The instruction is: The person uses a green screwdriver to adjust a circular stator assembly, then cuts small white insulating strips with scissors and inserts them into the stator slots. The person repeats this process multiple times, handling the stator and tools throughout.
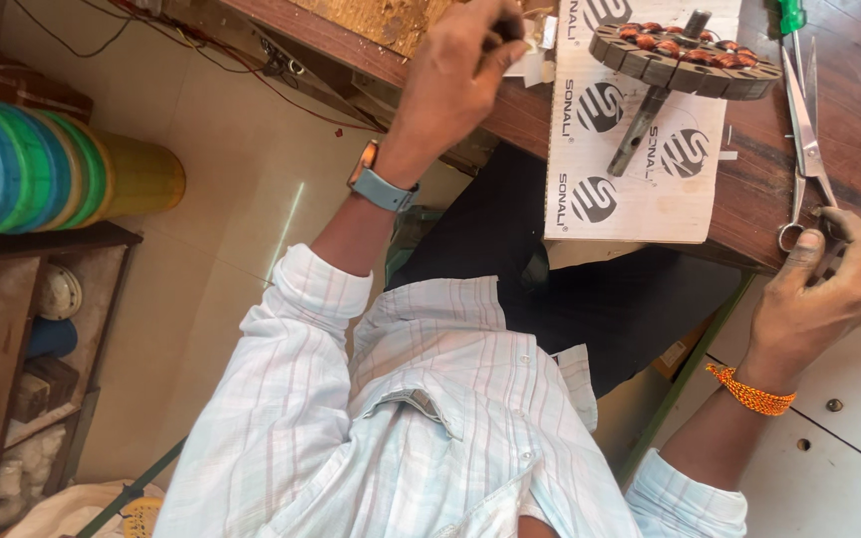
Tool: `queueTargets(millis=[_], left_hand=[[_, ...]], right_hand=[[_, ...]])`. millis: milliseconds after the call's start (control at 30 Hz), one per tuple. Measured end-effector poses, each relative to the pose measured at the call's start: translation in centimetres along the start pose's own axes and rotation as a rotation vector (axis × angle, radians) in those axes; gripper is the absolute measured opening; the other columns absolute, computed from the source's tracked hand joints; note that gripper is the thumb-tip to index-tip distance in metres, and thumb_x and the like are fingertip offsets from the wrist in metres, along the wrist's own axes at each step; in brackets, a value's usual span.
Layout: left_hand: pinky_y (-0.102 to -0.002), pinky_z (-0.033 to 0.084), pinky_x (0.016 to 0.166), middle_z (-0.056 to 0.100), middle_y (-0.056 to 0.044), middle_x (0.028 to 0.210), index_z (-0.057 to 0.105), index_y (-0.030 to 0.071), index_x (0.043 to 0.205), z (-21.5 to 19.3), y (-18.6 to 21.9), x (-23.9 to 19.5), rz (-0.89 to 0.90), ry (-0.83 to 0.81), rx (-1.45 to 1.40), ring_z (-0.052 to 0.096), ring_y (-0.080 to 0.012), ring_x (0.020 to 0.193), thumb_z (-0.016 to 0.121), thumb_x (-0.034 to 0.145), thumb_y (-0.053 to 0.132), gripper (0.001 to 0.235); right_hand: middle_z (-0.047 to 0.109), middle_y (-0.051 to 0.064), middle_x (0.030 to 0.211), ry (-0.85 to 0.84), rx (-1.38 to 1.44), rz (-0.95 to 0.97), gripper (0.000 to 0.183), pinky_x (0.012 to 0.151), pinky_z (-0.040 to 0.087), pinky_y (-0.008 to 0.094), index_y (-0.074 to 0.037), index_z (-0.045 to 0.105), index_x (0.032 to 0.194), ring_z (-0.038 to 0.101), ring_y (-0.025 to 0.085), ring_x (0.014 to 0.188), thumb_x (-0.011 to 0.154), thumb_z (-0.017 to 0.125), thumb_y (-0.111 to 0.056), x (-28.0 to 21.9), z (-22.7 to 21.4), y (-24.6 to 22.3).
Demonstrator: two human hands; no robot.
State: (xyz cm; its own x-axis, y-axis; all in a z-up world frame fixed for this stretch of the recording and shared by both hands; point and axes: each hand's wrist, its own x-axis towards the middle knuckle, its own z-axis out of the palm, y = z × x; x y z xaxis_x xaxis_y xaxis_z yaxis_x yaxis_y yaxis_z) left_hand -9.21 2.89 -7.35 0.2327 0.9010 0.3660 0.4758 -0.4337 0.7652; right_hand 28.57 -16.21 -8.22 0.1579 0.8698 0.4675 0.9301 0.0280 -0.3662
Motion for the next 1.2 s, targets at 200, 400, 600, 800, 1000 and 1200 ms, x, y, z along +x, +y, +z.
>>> queueTargets(millis=[200, 400, 600, 800, 1000, 1200], left_hand=[[-0.034, 0.061, 0.077, 0.070, -0.008, 0.101, 0.062, 0.003, 0.114, -1.4, 0.0, 1.2, 0.174, 0.129, -0.001, 0.074, -0.0216, 0.089, 0.078, 0.096, 0.005, 0.025], [-0.026, 0.060, 0.076, 0.067, -0.003, 0.102, 0.069, 0.011, 0.106, -2.4, 1.7, 1.1, 0.214, 0.192, -0.041, 0.074, -0.0109, 0.089, 0.081, 0.096, 0.007, 0.016], [-0.021, 0.062, 0.071, 0.060, -0.006, 0.112, 0.068, 0.008, 0.100, -3.1, 2.6, 0.1, 0.223, 0.214, -0.248, 0.068, -0.0109, 0.090, 0.078, 0.097, 0.007, 0.011], [-0.021, 0.061, 0.064, 0.070, -0.002, 0.107, 0.063, 0.011, 0.105, -2.7, 3.9, -2.0, -0.073, 0.087, -1.018, 0.068, -0.0083, 0.086, 0.076, 0.099, 0.011, 0.014], [-0.026, 0.060, 0.067, 0.072, -0.008, 0.112, 0.066, 0.008, 0.125, 1.1, 8.3, -5.4, -0.361, -0.084, -1.263, 0.071, -0.0114, 0.094, 0.076, 0.096, 0.006, 0.030], [-0.024, 0.058, 0.063, 0.068, -0.009, 0.129, 0.066, 0.005, 0.106, 4.1, 11.4, -7.5, -0.521, -0.388, -1.341, 0.075, -0.0129, 0.100, 0.076, 0.095, 0.009, 0.015]], right_hand=[[0.054, 0.014, 0.113, -0.020, -0.245, -0.150, 0.016, 0.096, 0.055, 0.043, -0.002, 0.068, 0.120, 0.060, 0.029, 0.113, 0.110, 0.077, -0.012, 1.9, -2.3, -3.2], [0.061, 0.018, 0.114, -0.301, -0.083, 0.269, 0.050, 0.083, 0.055, 0.044, -0.005, 0.061, 0.141, 0.068, 0.031, 0.095, 0.094, 0.080, 0.000, 2.3, -6.4, -7.1], [0.070, 0.017, 0.102, -0.354, -0.079, 0.489, 0.063, 0.075, 0.054, 0.042, -0.011, 0.056, 0.146, 0.070, 0.028, 0.085, 0.088, 0.079, 0.000, 1.0, -7.1, -7.2], [0.063, 0.012, 0.111, -0.116, 0.514, 0.612, 0.069, 0.091, 0.061, 0.030, -0.004, 0.051, 0.154, 0.070, 0.015, 0.100, 0.088, 0.069, 0.008, -1.9, -6.4, -4.1], [0.067, 0.016, 0.103, 0.284, 1.201, 0.777, 0.043, 0.074, 0.061, 0.025, 0.001, 0.051, 0.142, 0.068, 0.016, 0.077, 0.106, 0.075, 0.006, -3.7, -5.6, -6.7], [0.066, 0.014, 0.109, 0.115, 1.488, 0.566, 0.059, 0.078, 0.064, 0.031, 0.000, 0.047, 0.137, 0.071, 0.020, 0.089, 0.099, 0.086, -0.022, -2.8, -1.4, -12.6]])
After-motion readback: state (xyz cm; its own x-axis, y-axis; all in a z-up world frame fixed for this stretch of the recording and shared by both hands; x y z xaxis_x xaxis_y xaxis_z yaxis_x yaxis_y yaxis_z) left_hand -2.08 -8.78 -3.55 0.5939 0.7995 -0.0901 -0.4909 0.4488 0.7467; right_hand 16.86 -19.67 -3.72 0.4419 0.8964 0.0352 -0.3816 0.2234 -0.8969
